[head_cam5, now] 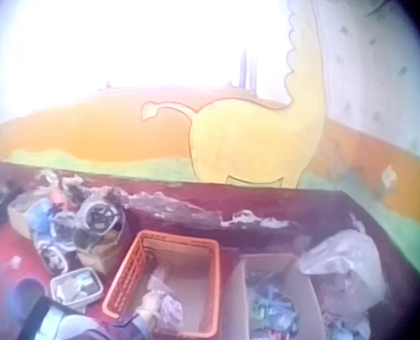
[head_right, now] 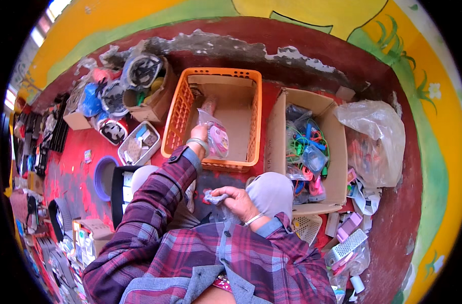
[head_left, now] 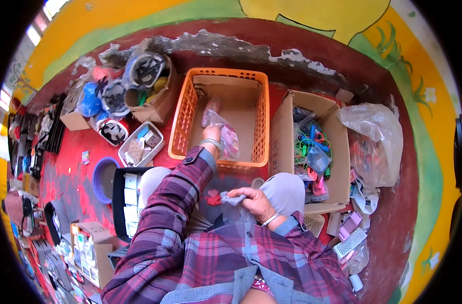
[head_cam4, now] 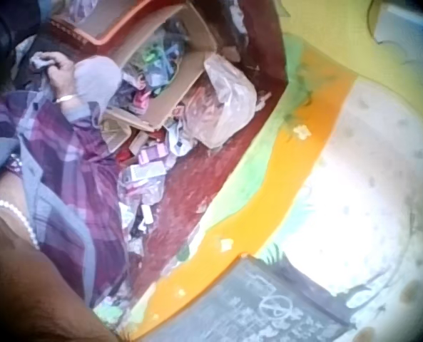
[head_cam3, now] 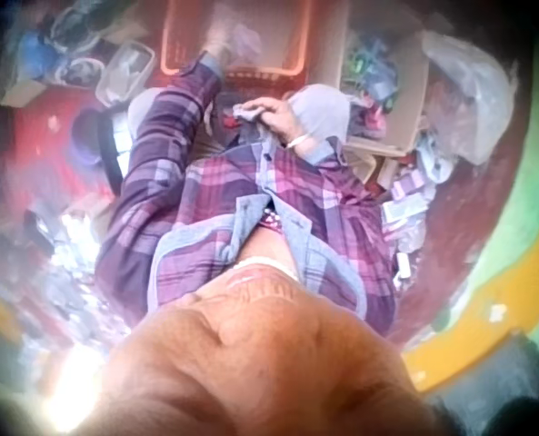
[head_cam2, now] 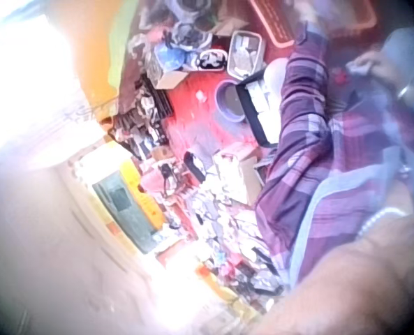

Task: The person picks up several packaged items from a crate, cleans them with a cloth, and places them into a cardboard box.

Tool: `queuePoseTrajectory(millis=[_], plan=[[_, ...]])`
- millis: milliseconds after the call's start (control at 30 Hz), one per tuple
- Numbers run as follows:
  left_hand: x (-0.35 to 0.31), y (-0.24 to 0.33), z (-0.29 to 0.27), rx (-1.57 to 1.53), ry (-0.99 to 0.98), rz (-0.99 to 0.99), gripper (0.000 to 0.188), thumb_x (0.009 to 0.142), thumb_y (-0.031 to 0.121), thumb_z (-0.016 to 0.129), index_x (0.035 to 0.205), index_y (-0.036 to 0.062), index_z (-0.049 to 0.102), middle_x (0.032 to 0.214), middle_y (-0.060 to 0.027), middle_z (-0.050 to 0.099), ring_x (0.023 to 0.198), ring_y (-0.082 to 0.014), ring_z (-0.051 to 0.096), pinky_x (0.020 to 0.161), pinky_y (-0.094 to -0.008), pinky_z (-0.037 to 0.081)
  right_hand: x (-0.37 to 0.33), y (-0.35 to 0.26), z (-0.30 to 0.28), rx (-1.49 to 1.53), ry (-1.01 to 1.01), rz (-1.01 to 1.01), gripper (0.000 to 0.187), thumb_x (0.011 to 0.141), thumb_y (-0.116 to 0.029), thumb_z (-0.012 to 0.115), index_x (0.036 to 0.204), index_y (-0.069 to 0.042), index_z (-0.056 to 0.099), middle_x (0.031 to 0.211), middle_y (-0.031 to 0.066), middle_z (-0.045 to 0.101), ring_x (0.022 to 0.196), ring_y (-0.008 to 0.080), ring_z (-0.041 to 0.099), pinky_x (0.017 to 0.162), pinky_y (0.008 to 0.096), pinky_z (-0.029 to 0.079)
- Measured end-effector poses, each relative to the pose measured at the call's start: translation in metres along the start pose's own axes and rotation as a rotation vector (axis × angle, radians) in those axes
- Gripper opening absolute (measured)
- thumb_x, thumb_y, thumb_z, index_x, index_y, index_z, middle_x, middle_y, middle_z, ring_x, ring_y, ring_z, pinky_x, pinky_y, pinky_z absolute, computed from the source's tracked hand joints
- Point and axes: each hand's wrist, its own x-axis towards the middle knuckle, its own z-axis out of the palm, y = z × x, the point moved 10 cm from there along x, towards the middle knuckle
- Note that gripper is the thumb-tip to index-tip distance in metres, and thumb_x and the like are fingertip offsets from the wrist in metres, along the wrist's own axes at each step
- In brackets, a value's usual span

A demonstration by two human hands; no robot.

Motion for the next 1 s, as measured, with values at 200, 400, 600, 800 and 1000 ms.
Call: queuePoseTrajectory(millis=[200, 400, 600, 800, 1000], plan=[[0.044, 0.08, 0.044, 0.201, -0.13, 0.156, 0.029, 0.09, 0.02, 0.051, 0.109, -0.0016, 0.056, 0.097, -0.0104, 0.061, 0.083, -0.0223, 0.061, 0.07, -0.0387, 0.05, 0.007, 0.023, -0.009, 0.004, -0.007, 0.014, 0.034, 0.075, 0.009, 0.044, 0.101, 0.001, 0.065, 0.1, 0.0062, 0.066, 0.097, 0.0128, 0.058, 0.088, 0.0259, 0.045], [0.111, 0.063, -0.043, 0.256, 0.14, 0.058, 0.046, 0.087, 0.032, 0.057, 0.108, -0.0091, 0.058, 0.104, -0.0174, 0.064, 0.091, -0.0286, 0.06, 0.082, -0.0383, 0.046, 0.002, 0.007, -0.014, -0.002, 0.059, -0.054, 0.031, 0.076, 0.007, 0.046, 0.099, 0.0, 0.065, 0.096, 0.0064, 0.067, 0.093, 0.0121, 0.06, 0.087, 0.0257, 0.045], [0.029, 0.036, -0.034, 0.264, 0.039, -0.352, 0.021, 0.086, 0.023, 0.053, 0.102, 0.0098, 0.059, 0.092, -0.0042, 0.056, 0.088, -0.0209, 0.052, 0.085, -0.0471, 0.04, -0.01, -0.022, -0.025, 0.398, 0.113, -0.112, 0.024, 0.082, -0.005, 0.048, 0.1, -0.001, 0.063, 0.097, 0.0049, 0.065, 0.09, 0.0129, 0.059, 0.086, 0.0259, 0.044], [-0.051, 0.125, 0.0, -0.047, -0.216, -0.26, 0.029, 0.091, 0.023, 0.049, 0.113, 0.0065, 0.058, 0.11, -0.0085, 0.061, 0.106, -0.0231, 0.052, 0.094, -0.041, 0.039, -0.089, -0.108, -0.119, 0.678, 0.582, -0.347, 0.043, 0.082, -0.054, 0.061, 0.081, -0.011, 0.058, 0.076, 0.0056, 0.061, 0.069, 0.0179, 0.061, 0.065, 0.0341, 0.053], [-0.179, 0.193, 0.034, -0.155, -0.544, -0.076, 0.027, 0.092, 0.022, 0.049, 0.11, 0.0043, 0.058, 0.11, -0.0081, 0.062, 0.106, -0.0213, 0.056, 0.092, -0.0338, 0.042, -0.188, -0.107, -0.311, 0.366, 0.892, -0.517, 0.021, 0.08, -0.02, 0.067, 0.095, -0.008, 0.059, 0.083, 0.0024, 0.061, 0.071, 0.0166, 0.062, 0.068, 0.0336, 0.054]])
